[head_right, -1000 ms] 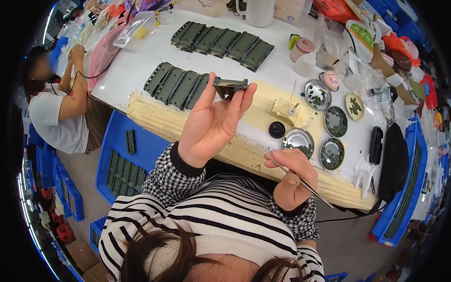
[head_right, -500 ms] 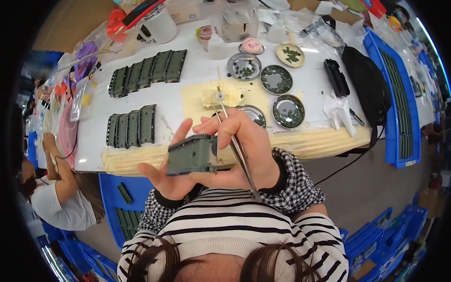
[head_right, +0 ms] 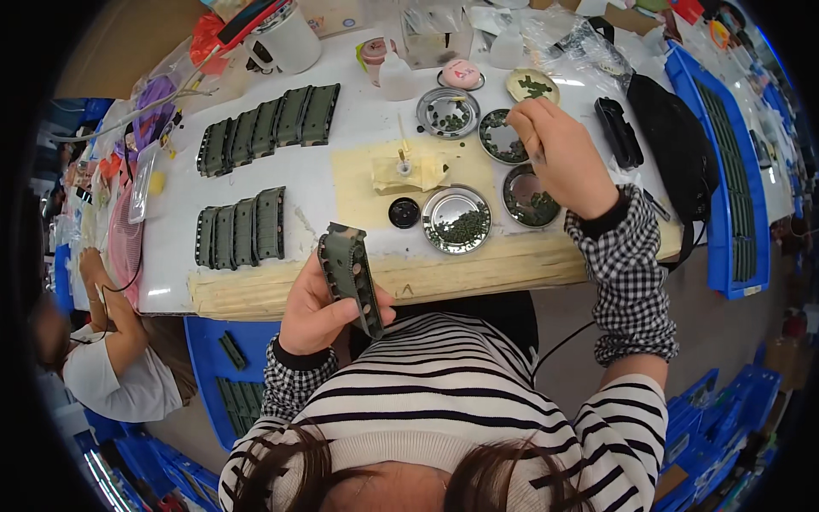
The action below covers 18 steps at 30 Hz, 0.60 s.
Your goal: Applying glue or detailing small plastic toy tank components using an applicator tool at a factory workbench.
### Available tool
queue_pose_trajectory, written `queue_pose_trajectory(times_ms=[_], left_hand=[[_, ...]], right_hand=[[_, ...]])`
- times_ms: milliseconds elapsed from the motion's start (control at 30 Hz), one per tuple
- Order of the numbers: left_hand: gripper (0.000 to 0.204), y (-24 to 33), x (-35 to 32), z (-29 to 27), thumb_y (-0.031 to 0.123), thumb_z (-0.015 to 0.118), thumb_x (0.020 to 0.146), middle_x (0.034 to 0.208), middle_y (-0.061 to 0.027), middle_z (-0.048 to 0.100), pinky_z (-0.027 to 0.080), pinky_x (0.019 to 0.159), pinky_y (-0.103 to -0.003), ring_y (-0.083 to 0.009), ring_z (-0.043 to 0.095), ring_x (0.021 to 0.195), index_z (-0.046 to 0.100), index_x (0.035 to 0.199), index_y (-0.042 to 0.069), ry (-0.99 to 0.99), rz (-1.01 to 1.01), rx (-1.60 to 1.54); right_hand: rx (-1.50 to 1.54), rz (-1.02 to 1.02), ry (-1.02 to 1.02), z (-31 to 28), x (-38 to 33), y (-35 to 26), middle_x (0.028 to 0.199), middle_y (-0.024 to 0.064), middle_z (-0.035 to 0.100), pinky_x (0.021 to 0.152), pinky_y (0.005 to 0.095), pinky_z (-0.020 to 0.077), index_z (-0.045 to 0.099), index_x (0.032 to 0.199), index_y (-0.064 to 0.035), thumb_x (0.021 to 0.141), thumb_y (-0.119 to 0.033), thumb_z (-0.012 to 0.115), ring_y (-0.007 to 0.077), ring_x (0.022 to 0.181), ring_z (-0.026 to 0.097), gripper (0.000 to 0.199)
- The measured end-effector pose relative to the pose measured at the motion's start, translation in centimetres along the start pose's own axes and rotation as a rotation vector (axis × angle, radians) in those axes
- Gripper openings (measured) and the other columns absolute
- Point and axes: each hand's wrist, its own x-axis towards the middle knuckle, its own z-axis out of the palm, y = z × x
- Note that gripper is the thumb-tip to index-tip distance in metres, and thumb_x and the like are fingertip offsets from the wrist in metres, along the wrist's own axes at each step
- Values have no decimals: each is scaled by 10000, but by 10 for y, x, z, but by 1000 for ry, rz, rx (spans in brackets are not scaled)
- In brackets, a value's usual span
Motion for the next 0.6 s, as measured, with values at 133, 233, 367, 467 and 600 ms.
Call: queue_pose_trajectory(times_ms=[133,233,367,467,600], left_hand=[[603,1,-3,0,-46,534,913,1152,-229,603,520,927,-400,-281,624,1077,224,1423,42,88,67,36],[549,2,-5,0,-52,510,928,1198,-225,579,509,943,-389,-275,608,1110,249,1402,44,143,102,67],[498,4,-3,-1,-55,489,938,1255,-215,548,504,956,-376,-261,587,1147,267,1372,47,183,118,126],[518,3,4,3,-55,493,932,1242,-216,552,519,938,-387,-273,598,1126,258,1381,55,211,127,129],[616,-1,9,9,-55,511,916,1223,-223,557,548,897,-412,-304,626,1074,218,1438,89,266,116,114]], right_hand=[[-139,-150,-176,6,20,25,878,127,577,687,399,474,609,902,-29,748,2,598,348,783,593,158],[-97,-169,-205,10,25,27,841,114,598,683,378,489,628,874,-33,749,-9,618,330,776,608,127],[-122,-187,-193,16,30,27,810,110,607,662,369,492,636,861,-31,757,-21,638,318,745,614,104],[-170,-244,-189,15,29,27,804,107,612,634,366,492,645,867,-34,771,-35,653,307,713,615,96],[-272,-308,-190,16,31,22,787,92,604,624,382,495,640,833,-48,762,-78,653,299,687,614,79]])
